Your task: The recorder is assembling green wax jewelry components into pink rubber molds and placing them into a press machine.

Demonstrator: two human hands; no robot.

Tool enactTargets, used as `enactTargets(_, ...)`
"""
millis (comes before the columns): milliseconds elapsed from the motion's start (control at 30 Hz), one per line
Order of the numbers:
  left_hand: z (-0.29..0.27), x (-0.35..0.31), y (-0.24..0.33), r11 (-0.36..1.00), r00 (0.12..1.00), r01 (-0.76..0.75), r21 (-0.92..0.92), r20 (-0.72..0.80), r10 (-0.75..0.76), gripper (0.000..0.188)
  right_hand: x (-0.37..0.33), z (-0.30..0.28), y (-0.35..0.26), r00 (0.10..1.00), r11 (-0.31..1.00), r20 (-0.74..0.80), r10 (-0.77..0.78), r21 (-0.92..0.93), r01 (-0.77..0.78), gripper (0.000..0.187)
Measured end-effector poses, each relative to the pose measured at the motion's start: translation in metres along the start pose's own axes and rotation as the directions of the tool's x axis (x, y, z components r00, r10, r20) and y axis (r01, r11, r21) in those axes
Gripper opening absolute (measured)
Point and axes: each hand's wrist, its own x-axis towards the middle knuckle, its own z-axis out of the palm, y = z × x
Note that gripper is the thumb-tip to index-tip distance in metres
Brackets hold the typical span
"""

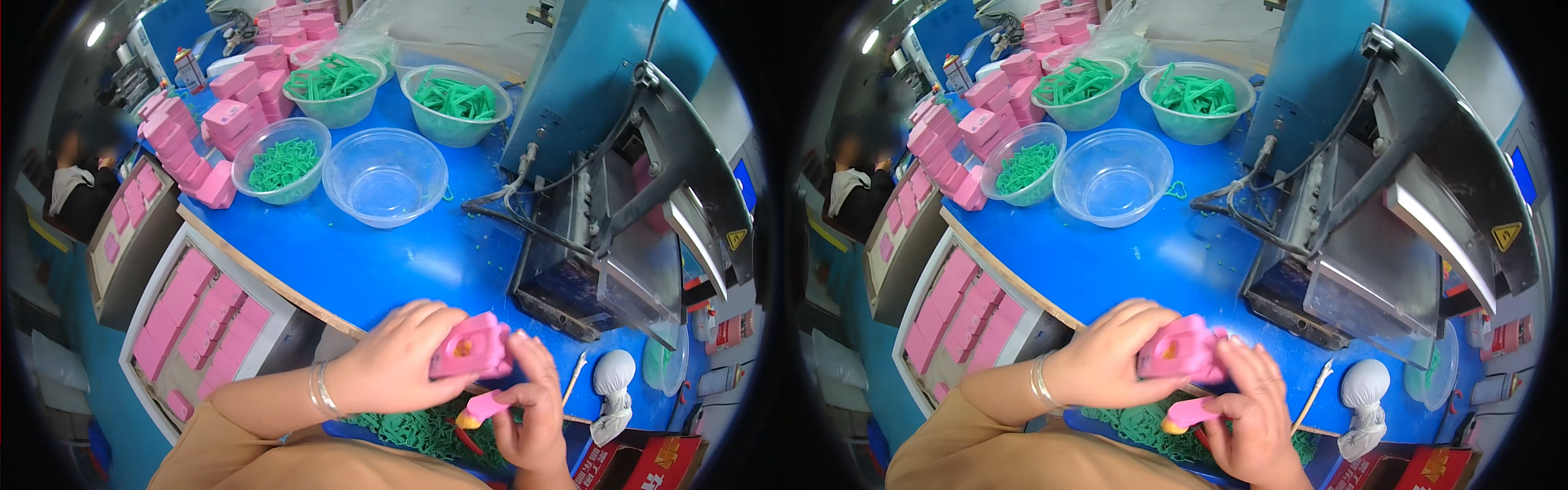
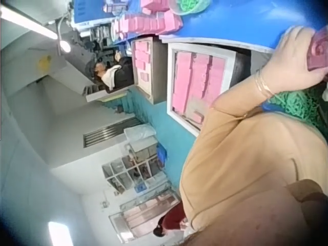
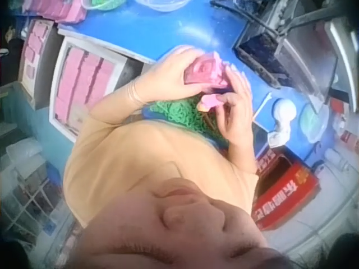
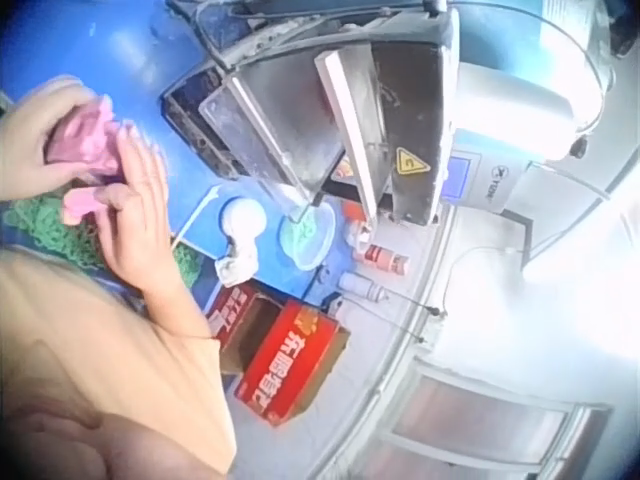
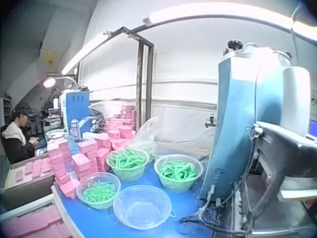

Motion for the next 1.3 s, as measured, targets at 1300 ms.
enactTargets(1300, 0.031, -0.026, 0.035, -0.364, 0.763, 0.563, -0.742, 0.636, -0.116, 0.048, -0.037, 0.003, 0.019, 0.960, 0.763, -0.108, 0.257, 0.633, -0.133, 0.017)
